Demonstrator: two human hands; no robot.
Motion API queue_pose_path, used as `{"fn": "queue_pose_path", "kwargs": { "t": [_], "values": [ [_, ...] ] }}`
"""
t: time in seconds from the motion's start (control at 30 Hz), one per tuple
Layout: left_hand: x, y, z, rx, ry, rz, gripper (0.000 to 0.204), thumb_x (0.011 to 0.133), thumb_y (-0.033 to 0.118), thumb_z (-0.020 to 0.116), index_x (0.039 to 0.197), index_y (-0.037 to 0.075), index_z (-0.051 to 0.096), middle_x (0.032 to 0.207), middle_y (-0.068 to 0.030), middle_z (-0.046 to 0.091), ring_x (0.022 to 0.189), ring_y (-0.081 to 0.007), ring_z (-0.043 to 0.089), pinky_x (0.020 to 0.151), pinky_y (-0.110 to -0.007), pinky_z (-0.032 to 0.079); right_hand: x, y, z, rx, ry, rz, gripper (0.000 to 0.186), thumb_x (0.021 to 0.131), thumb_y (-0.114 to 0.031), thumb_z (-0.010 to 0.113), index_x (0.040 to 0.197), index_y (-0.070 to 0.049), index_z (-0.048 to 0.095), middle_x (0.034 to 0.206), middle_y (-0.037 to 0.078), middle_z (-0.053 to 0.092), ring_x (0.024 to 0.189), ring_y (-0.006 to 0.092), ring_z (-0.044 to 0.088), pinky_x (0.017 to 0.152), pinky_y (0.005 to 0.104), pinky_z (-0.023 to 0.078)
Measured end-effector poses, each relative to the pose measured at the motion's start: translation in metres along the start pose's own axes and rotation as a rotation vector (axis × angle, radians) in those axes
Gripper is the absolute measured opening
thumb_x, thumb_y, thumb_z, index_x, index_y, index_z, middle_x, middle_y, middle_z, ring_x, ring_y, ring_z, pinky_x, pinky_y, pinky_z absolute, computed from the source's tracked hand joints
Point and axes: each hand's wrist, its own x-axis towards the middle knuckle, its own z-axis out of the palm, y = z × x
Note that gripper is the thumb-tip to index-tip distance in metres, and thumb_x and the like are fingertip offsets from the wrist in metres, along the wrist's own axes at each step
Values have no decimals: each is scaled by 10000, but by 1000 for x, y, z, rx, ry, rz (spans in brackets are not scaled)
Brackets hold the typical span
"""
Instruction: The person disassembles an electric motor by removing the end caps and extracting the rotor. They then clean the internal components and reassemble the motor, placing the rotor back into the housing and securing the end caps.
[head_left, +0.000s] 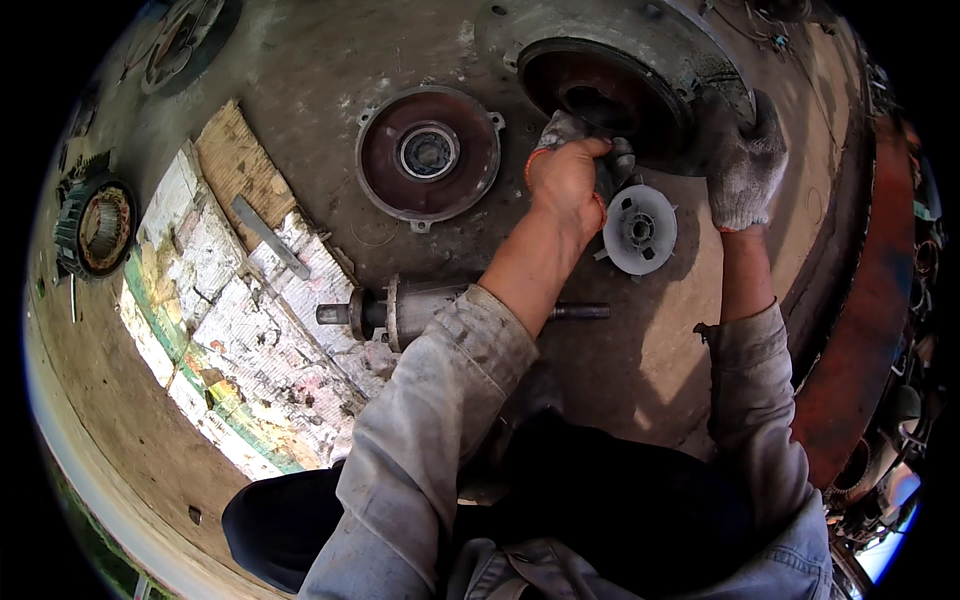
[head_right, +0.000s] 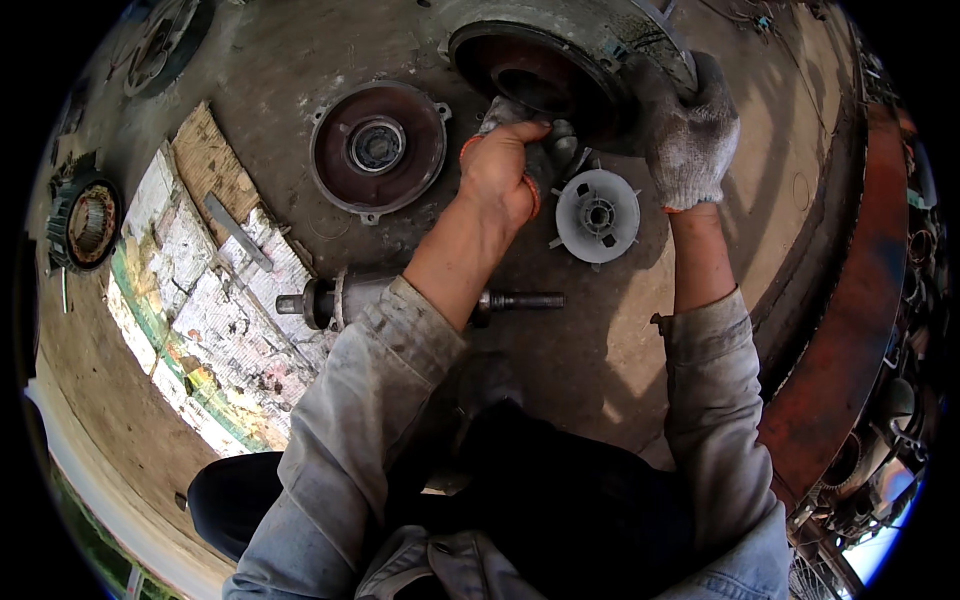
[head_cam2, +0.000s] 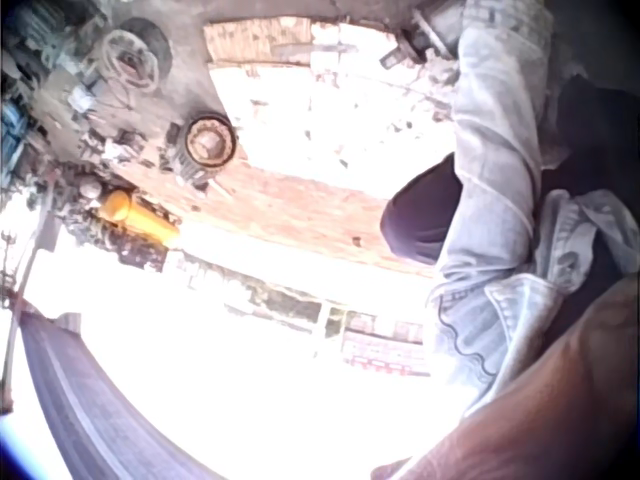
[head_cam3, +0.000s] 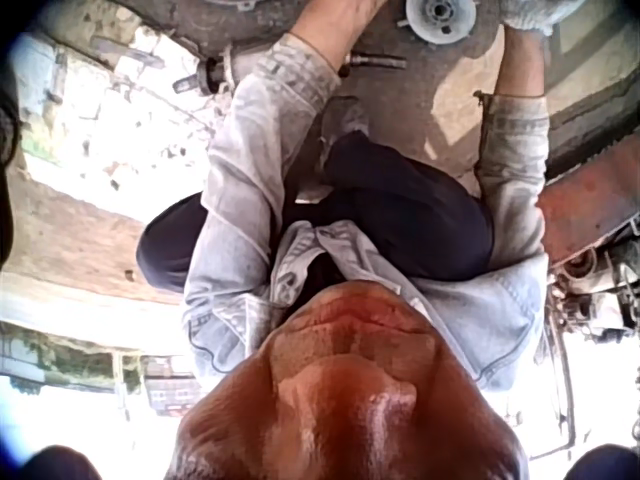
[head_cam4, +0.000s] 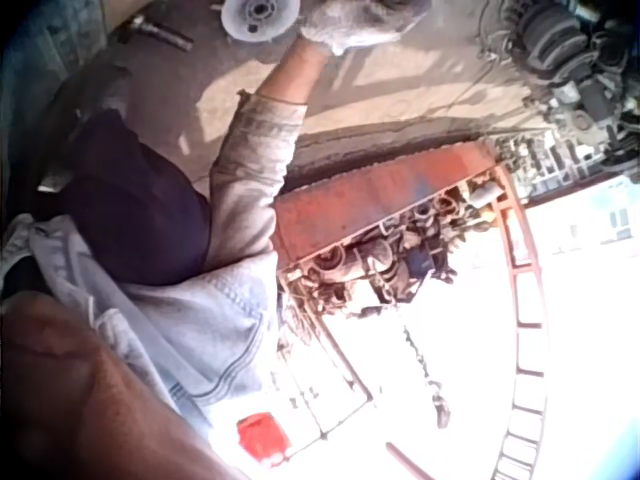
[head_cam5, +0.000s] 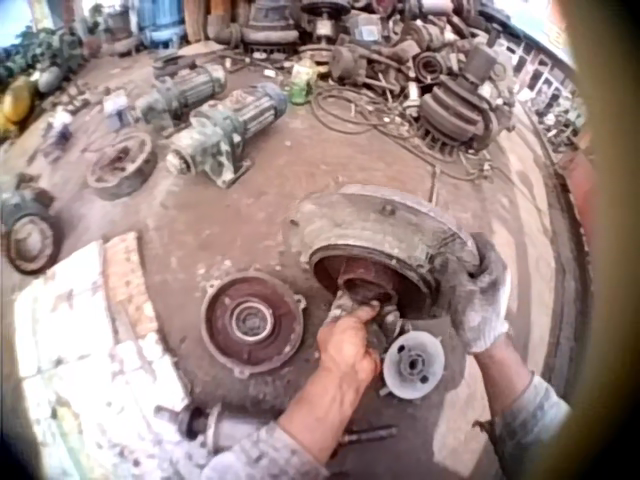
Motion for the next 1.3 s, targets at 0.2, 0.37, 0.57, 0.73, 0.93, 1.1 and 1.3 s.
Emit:
{"fn": "queue_pose_path", "kwargs": {
  "t": [0.2, 0.37, 0.57, 0.73, 0.93, 1.1, 1.3],
  "values": [
    [-76, 9, -30, 303, -106, -1, 218, 957, 24, 753, 1149, -77, 729, 1150, -118, 764, 1060, -203, 733, 961, -326, 578, 78, 98, 17, -384, 64, -298, 579, 992, -338, 722, 1479, -44, 620, 1152, 169, 789, 978, 239, 768, 841, 367, 590],
    [-127, 46, -52, 412, -193, 81, 317, 1008, 112, 763, 1225, -112, 709, 1217, -139, 755, 1143, -195, 716, 1008, -331, 565, 147, 176, 23, -875, -67, -177, 463, 1006, -359, 669, 1447, -218, 685, 1297, 155, 747, 1007, 303, 769, 842, 431, 597],
    [-156, 95, -99, 424, -23, 475, 370, 1040, 227, 769, 1311, -19, 718, 1235, -34, 735, 1115, -109, 663, 976, -267, 530, 134, 191, 35, -418, -311, 346, 495, 1008, -444, 694, 1349, -89, 745, 1212, 158, 783, 1070, 271, 750, 901, 403, 564],
    [-135, 126, -150, 889, 551, 624, 521, 980, 399, 827, 1100, -105, 767, 1040, -116, 778, 967, -149, 704, 875, -320, 565, 96, 189, 32, -620, -270, 44, 430, 1022, -395, 680, 1306, -83, 763, 1206, 155, 787, 1103, 279, 752, 942, 396, 563],
    [-78, 155, -107, 1773, 896, 458, 730, 976, 614, 682, 1064, -106, 763, 1085, -311, 753, 1041, -388, 758, 960, -454, 571, 66, 72, 28, -15, -369, -202, 334, 1039, -303, 669, 1253, -74, 784, 1174, 137, 794, 1107, 271, 751, 978, 375, 557],
    [16, 158, -144, 2106, 652, 968, 485, 998, 425, 621, 1103, -25, 768, 1104, -281, 755, 1071, -444, 739, 974, -501, 578, -20, 5, 68, 106, -812, -224, 275, 992, -224, 727, 1203, -62, 795, 1176, 154, 773, 1101, 311, 741, 968, 398, 563],
    [34, 163, -134, 2285, 560, 914, 239, 903, 118, 699, 1121, 46, 762, 1151, -202, 768, 1107, -387, 746, 965, -469, 596, -64, -13, 89, 39, -962, -338, 266, 951, -225, 740, 1155, -64, 796, 1146, 178, 774, 1075, 407, 716, 922, 464, 569]
  ]
}}
